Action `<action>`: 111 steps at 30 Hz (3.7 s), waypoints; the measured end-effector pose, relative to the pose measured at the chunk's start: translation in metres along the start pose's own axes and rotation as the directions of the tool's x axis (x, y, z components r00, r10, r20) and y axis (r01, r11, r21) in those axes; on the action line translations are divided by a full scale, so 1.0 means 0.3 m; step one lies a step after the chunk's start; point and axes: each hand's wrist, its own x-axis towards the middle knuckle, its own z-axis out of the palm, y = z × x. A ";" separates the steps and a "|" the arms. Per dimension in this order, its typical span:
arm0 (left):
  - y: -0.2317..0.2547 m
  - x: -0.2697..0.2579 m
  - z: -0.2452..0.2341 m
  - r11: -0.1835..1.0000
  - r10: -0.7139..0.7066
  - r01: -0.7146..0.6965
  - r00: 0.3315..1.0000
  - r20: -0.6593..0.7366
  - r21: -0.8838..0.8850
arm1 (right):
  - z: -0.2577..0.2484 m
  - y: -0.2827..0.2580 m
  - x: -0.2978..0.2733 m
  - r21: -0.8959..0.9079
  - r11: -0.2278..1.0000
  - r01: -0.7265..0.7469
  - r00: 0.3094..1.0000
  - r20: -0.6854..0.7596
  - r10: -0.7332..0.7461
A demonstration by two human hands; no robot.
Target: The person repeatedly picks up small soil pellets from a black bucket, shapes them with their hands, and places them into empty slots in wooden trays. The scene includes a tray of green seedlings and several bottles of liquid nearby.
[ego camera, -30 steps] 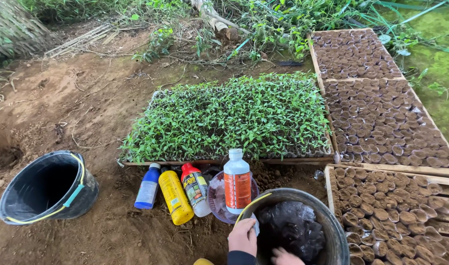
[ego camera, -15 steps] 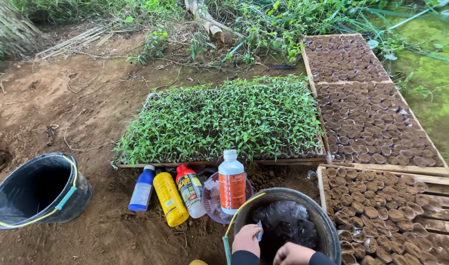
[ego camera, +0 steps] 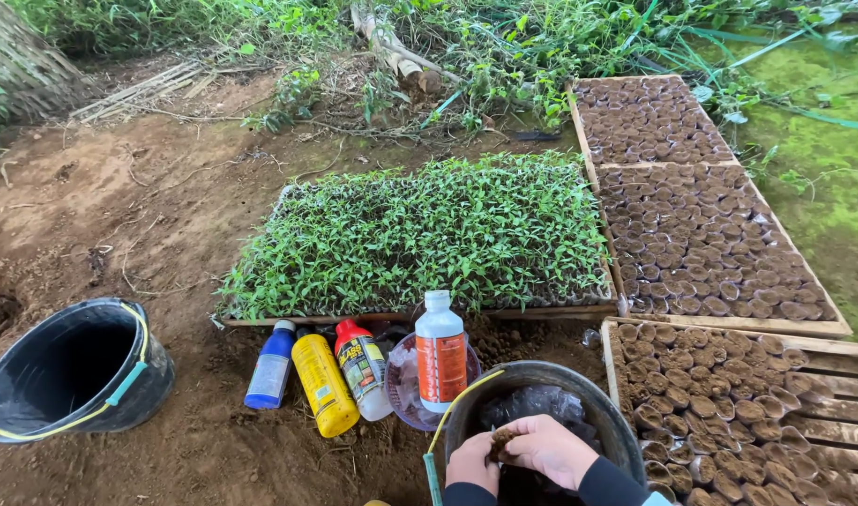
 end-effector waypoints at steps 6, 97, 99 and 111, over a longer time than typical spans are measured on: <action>0.020 0.003 -0.009 0.999 -0.038 0.038 0.999 0.017 -0.010 | 0.063 -0.022 -0.032 -0.272 0.962 0.017 0.982 -0.175 -0.067; -0.034 0.017 -0.069 0.962 -0.270 0.266 0.958 0.098 0.053 | -0.084 0.061 0.023 -0.321 0.946 -0.055 0.986 0.130 0.102; -0.070 0.015 -0.044 0.965 -0.254 0.248 0.964 0.077 0.085 | -0.066 0.023 0.029 -0.096 0.992 -0.087 0.987 0.126 0.099; -0.002 -0.003 -0.060 0.983 -0.184 0.183 0.982 0.051 0.021 | 0.120 -0.028 -0.061 -0.365 0.931 0.024 0.995 -0.085 -0.059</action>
